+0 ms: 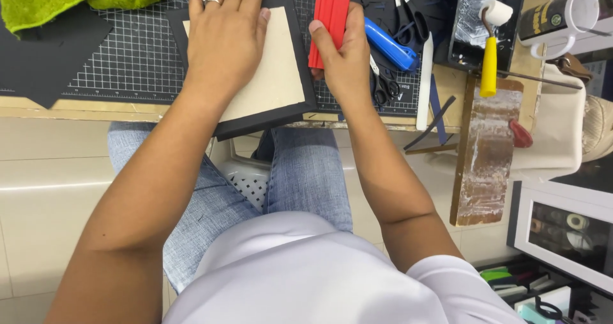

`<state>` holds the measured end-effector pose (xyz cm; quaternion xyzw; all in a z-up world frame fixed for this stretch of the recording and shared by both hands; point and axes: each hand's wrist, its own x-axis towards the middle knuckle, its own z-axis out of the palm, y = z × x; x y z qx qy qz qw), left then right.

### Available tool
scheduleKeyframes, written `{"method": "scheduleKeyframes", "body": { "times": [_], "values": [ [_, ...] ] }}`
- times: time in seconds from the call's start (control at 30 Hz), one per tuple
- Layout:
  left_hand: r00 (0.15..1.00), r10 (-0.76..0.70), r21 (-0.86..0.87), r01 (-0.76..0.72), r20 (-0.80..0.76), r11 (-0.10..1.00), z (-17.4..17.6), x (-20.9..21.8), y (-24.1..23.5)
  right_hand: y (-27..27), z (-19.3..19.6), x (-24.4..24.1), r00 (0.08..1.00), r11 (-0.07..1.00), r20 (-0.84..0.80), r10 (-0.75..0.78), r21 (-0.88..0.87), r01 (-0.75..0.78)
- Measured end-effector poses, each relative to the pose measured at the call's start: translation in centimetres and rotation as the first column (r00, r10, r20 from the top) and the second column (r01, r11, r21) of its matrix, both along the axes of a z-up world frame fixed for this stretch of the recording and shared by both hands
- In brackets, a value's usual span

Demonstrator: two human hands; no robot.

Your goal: Assembling and covering a small box with black paper using glue and hand tools

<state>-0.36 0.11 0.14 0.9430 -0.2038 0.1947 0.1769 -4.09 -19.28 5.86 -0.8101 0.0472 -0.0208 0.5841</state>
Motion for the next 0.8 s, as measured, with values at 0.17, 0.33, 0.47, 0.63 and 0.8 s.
{"method": "scheduleKeyframes", "body": {
  "times": [0.17, 0.33, 0.47, 0.63, 0.8],
  "values": [
    [1.000, -0.007, -0.021, 0.007, -0.025, 1.000, -0.3, 0.0, -0.1, 0.5, -0.3, 0.0, 0.994, 0.988, 0.109, 0.010, -0.152, 0.007],
    [1.000, -0.008, -0.028, 0.008, -0.024, 1.000, -0.4, 0.1, 0.0, 0.5, -1.7, 1.5, 0.971, 0.974, 0.241, 0.010, -0.221, 0.045],
    [0.999, -0.010, -0.023, 0.009, -0.032, 1.000, -0.4, 0.0, 0.0, 1.1, -1.8, 2.7, 0.980, 0.976, 0.199, -0.027, -0.205, 0.069],
    [1.000, -0.004, -0.014, 0.004, 0.002, 1.000, -0.6, 0.0, -0.1, 1.0, -3.5, 5.0, 0.943, 0.954, 0.333, -0.024, -0.274, 0.121],
    [1.000, -0.004, -0.010, 0.004, 0.016, 1.000, -0.5, 0.0, -0.1, 1.1, -4.1, 6.8, 0.918, 0.950, 0.395, -0.032, -0.273, 0.151]
  ]
}}
